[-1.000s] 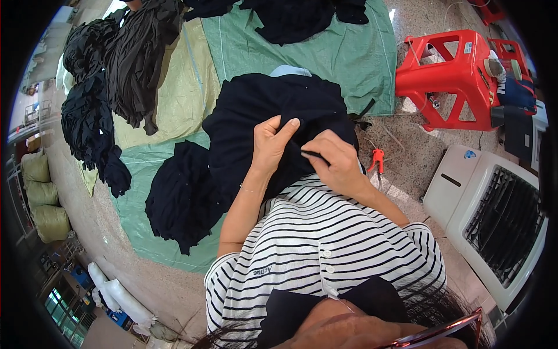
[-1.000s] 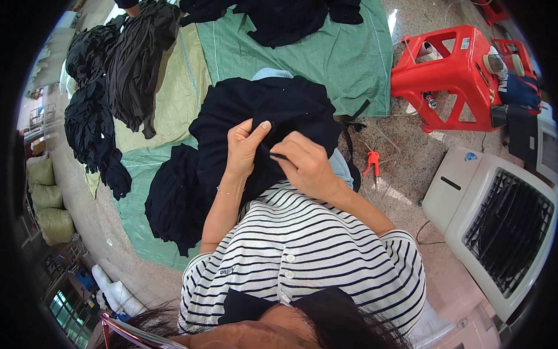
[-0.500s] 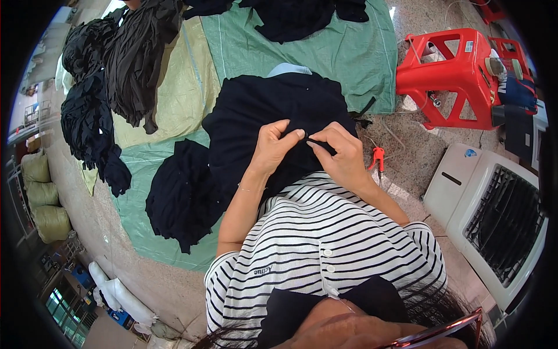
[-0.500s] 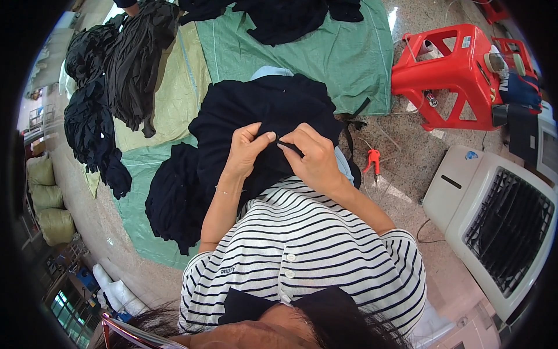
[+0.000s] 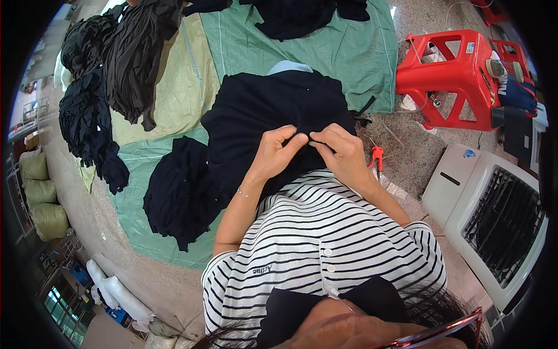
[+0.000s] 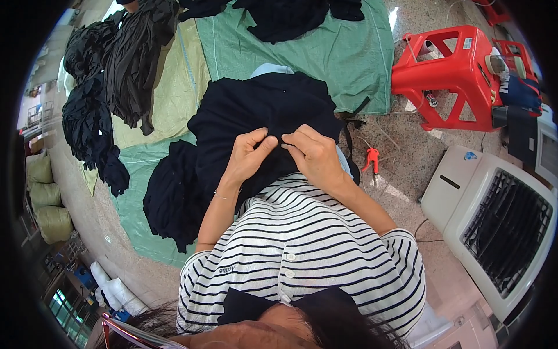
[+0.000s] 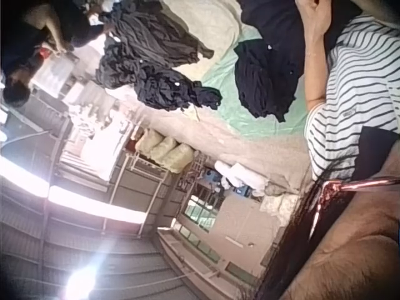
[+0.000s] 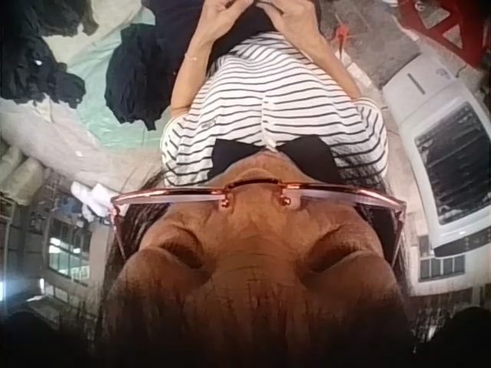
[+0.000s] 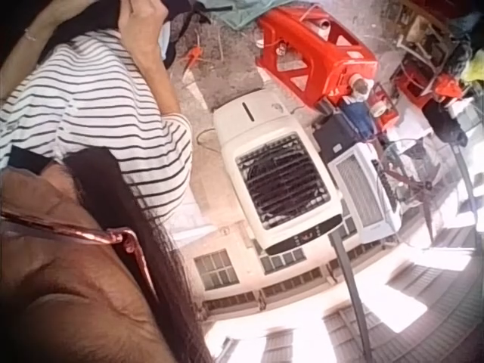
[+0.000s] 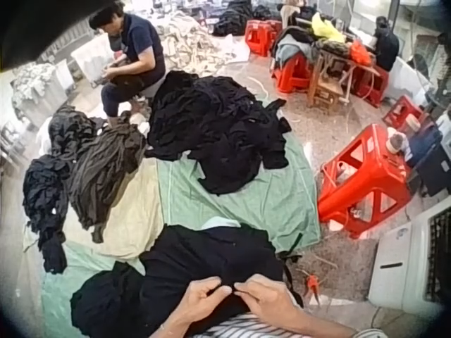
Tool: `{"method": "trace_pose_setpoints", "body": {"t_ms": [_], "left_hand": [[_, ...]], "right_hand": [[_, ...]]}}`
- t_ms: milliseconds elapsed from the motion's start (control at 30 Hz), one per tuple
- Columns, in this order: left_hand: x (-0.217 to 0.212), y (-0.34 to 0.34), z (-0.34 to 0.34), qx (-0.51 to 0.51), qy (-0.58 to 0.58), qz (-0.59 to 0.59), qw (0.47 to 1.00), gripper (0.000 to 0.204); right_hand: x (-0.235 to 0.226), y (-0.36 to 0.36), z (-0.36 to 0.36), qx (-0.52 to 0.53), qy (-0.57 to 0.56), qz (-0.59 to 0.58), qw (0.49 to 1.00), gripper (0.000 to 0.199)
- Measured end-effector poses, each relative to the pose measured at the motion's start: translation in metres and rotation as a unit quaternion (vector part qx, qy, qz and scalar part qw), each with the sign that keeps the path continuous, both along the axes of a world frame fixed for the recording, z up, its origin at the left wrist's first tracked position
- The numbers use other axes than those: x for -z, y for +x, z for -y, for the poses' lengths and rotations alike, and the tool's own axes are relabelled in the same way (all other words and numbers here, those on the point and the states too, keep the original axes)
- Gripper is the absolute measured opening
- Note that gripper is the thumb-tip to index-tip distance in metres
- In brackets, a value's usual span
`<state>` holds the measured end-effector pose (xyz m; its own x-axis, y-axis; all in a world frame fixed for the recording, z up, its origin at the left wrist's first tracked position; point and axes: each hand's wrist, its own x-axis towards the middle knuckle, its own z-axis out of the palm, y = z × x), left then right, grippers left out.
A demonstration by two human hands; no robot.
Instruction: Inspecting black garments for loose threads and trimming them with snips in a textile workshop.
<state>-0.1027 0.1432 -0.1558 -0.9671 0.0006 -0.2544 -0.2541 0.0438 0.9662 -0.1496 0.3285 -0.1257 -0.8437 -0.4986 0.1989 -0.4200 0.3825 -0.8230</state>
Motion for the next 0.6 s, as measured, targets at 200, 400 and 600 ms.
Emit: {"method": "trace_pose_setpoints", "body": {"t_ms": [200,400,600], "left_hand": [[-0.006,0.000,0.010,0.080,-0.095,-0.070,0.990,0.037],[-0.011,0.002,0.008,0.114,-0.133,-0.136,0.975,0.037],[-0.014,0.006,0.003,0.108,-0.150,-0.171,0.968,0.030]], "right_hand": [[0.009,-0.003,-0.002,-0.042,-0.035,-0.041,0.998,0.020],[0.012,-0.005,-0.009,-0.078,-0.031,-0.034,0.996,0.020],[0.011,-0.008,-0.008,-0.089,-0.039,-0.030,0.995,0.020]]}}
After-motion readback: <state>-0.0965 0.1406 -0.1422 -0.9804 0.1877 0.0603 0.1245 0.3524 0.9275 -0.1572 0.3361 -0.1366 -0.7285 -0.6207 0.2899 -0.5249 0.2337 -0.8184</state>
